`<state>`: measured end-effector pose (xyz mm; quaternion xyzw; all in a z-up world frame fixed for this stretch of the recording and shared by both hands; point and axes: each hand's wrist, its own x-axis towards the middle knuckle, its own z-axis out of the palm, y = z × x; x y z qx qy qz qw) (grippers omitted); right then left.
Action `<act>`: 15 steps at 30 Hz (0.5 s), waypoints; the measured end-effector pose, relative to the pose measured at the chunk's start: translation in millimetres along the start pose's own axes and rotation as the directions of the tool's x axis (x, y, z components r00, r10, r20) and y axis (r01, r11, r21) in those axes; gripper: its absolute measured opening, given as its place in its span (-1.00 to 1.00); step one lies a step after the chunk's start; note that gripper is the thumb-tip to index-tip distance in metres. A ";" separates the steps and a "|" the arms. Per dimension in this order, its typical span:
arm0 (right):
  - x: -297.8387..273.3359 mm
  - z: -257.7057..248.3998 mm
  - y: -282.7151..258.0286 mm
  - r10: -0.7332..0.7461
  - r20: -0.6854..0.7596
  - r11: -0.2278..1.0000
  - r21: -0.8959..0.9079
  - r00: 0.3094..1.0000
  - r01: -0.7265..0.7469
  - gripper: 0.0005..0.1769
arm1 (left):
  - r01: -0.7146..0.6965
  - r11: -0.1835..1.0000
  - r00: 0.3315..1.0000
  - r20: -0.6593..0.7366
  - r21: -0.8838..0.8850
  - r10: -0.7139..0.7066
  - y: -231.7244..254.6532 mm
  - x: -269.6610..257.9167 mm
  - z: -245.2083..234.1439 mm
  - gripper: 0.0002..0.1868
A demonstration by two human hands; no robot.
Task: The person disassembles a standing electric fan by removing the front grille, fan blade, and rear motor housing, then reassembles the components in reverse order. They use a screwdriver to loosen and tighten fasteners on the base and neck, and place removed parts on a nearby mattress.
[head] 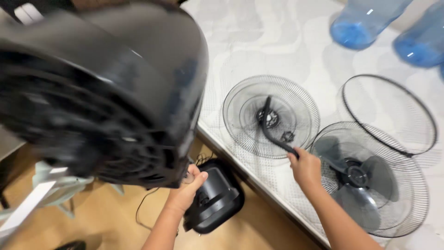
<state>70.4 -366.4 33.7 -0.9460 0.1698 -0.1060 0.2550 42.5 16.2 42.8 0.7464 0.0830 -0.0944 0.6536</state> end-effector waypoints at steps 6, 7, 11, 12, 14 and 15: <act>-126.5 -99.0 -44.8 -0.227 -0.182 0.973 0.005 0.957 0.231 -0.57 | 0.010 0.991 0.740 -0.668 0.131 0.081 -13.5 -82.0 67.9 -0.60; -146.9 -103.3 -50.6 -0.196 -0.172 0.978 0.039 0.965 0.206 -0.56 | -0.224 0.966 0.797 -0.547 0.125 0.256 -13.2 -95.8 84.9 -0.67; -214.8 -92.1 -72.3 0.068 0.092 0.969 0.232 0.993 -0.087 -0.53 | 0.609 0.410 0.757 0.344 -0.679 -0.556 -4.4 -131.3 123.0 -0.46; -219.8 -85.8 -75.7 0.139 0.163 0.944 0.275 0.977 -0.181 -0.53 | 0.607 0.415 0.767 0.363 -0.677 -0.529 -0.9 -125.6 118.0 -0.51; -223.3 -72.7 -77.2 0.252 0.292 0.866 0.357 0.923 -0.350 -0.51 | 0.598 0.430 0.789 0.401 -0.677 -0.466 6.6 -114.0 108.5 -0.61; -224.3 -67.5 -75.2 0.292 0.352 0.815 0.396 0.889 -0.424 -0.51 | 0.574 0.464 0.810 0.388 -0.675 -0.439 9.0 -107.4 103.5 -0.67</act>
